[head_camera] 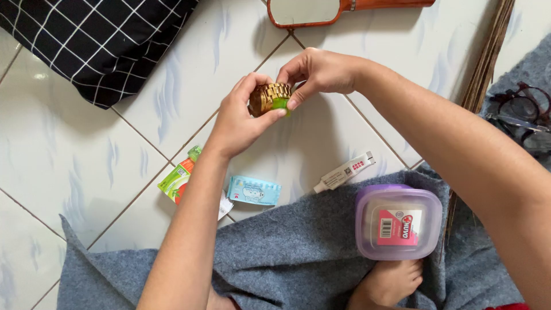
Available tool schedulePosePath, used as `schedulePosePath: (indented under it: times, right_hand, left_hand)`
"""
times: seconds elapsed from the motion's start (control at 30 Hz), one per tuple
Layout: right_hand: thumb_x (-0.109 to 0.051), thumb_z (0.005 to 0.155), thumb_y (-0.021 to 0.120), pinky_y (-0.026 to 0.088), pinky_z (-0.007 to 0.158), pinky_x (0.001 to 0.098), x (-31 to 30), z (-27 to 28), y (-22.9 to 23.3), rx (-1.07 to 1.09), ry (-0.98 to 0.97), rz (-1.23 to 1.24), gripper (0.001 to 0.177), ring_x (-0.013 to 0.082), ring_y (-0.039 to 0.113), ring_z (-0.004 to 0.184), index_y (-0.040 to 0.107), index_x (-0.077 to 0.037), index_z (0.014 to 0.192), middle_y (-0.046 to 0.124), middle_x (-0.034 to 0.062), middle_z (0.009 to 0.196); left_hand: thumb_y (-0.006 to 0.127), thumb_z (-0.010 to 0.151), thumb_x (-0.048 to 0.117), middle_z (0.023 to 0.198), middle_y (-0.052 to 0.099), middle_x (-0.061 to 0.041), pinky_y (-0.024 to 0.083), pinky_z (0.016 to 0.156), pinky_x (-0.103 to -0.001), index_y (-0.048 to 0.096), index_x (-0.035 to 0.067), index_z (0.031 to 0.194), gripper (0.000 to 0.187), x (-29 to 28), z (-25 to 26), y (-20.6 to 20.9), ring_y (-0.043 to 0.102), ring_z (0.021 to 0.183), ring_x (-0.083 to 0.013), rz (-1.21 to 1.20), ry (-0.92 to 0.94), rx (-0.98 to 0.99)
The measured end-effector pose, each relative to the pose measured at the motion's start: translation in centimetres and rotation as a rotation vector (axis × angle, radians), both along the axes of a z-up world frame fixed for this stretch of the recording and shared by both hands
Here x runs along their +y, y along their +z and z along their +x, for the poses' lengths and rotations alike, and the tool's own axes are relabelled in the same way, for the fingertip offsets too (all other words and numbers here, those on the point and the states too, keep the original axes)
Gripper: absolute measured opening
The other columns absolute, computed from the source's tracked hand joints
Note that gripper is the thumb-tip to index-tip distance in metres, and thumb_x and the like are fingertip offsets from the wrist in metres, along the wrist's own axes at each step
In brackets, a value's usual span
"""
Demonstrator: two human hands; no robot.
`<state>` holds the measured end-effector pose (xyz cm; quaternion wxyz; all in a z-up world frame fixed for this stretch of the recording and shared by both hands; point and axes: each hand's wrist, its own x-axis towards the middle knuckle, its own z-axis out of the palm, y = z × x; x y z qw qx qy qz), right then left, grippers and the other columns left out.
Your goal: The person sits on the floor and cleans a gold wristwatch using a small green plastic tool. They repeatedly rub the tool against the watch band and face, occasionally rotating the watch to access different areas. The person handles the watch and the tool with both hands, focusing on the cleaning process.
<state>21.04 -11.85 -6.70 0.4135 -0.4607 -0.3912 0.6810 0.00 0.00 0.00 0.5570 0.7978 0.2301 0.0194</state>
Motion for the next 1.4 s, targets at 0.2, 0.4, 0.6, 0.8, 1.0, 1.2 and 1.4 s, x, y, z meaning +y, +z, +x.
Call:
schedulePosePath:
  times: [0.2,0.4,0.6,0.8,1.0,1.2,1.4]
  right_hand:
    - [-0.005,0.089,0.077,0.055,0.093,0.0258,-0.5,-0.1,-0.9,0.21,-0.03,0.014,0.022,0.0102,0.068,0.097,0.072,-0.001,0.11,0.074,0.0018,0.101]
    - [-0.018,0.1,0.065,0.056,0.085,0.0248,-0.6,-1.2,-1.1,0.293,-0.212,-0.135,0.022,0.0067,0.067,0.094,0.072,-0.005,0.116,0.073,-0.0007,0.103]
    - [-0.017,0.102,0.068,0.049,0.072,0.0218,-1.3,-4.0,-0.8,0.31,-0.458,-0.131,0.016,0.0045,0.061,0.082,0.074,-0.004,0.11,0.071,-0.0018,0.095]
    - [-0.017,0.103,0.069,0.047,0.068,0.0213,-2.1,-3.8,0.2,0.258,-0.456,-0.138,0.013,0.0046,0.059,0.077,0.073,-0.005,0.103,0.069,-0.0015,0.089]
    - [-0.017,0.101,0.065,0.053,0.073,0.0219,-2.8,-3.9,1.1,0.177,-0.505,-0.174,0.013,0.0049,0.063,0.08,0.07,-0.006,0.105,0.071,-0.002,0.091]
    - [-0.019,0.105,0.062,0.049,0.08,0.0235,-4.5,-4.6,-0.3,0.136,-0.569,-0.106,0.014,0.006,0.059,0.087,0.067,-0.006,0.104,0.068,-0.0018,0.097]
    - [-0.018,0.106,0.057,0.049,0.085,0.028,-6.2,-5.6,-0.7,0.482,-0.626,-0.161,0.015,0.0111,0.06,0.09,0.065,-0.006,0.104,0.066,0.0007,0.096]
  left_hand:
    - [0.09,0.079,0.027,0.109,0.067,-0.005,0.054,0.087,-0.033,0.06,0.008,0.115,0.051,0.2,0.2,-0.7,0.065,0.099,-0.0169,0.037,0.023,0.107]
    - [0.082,0.085,0.025,0.124,0.07,-0.004,0.059,0.099,-0.037,0.064,0.013,0.128,0.049,0.9,-0.2,-1.0,0.066,0.12,-0.0169,-0.21,0.092,0.078]
    - [0.086,0.091,0.02,0.136,0.063,-0.009,0.05,0.102,-0.044,0.064,0.011,0.135,0.05,-1.5,-1.7,0.2,0.061,0.127,-0.0264,0.298,0.224,-0.046]
    - [0.078,0.095,0.007,0.129,0.068,-0.001,0.055,0.105,-0.037,0.069,0.022,0.128,0.038,-5.2,-2.4,0.5,0.066,0.121,-0.0245,0.673,0.144,-0.238]
    - [0.077,0.09,0.005,0.119,0.071,0.001,0.06,0.089,-0.034,0.076,0.02,0.119,0.033,-4.7,-1.5,1.9,0.071,0.106,-0.0215,0.847,0.035,-0.227]
    - [0.079,0.094,0.014,0.124,0.071,-0.002,0.06,0.088,-0.034,0.071,0.012,0.113,0.021,-3.3,-1.1,2.2,0.071,0.108,-0.0218,0.905,-0.056,-0.302]
    - [0.075,0.093,0.007,0.113,0.071,-0.004,0.06,0.084,-0.035,0.072,0.011,0.117,0.025,-3.6,-0.9,1.1,0.071,0.102,-0.023,0.673,-0.045,-0.231]
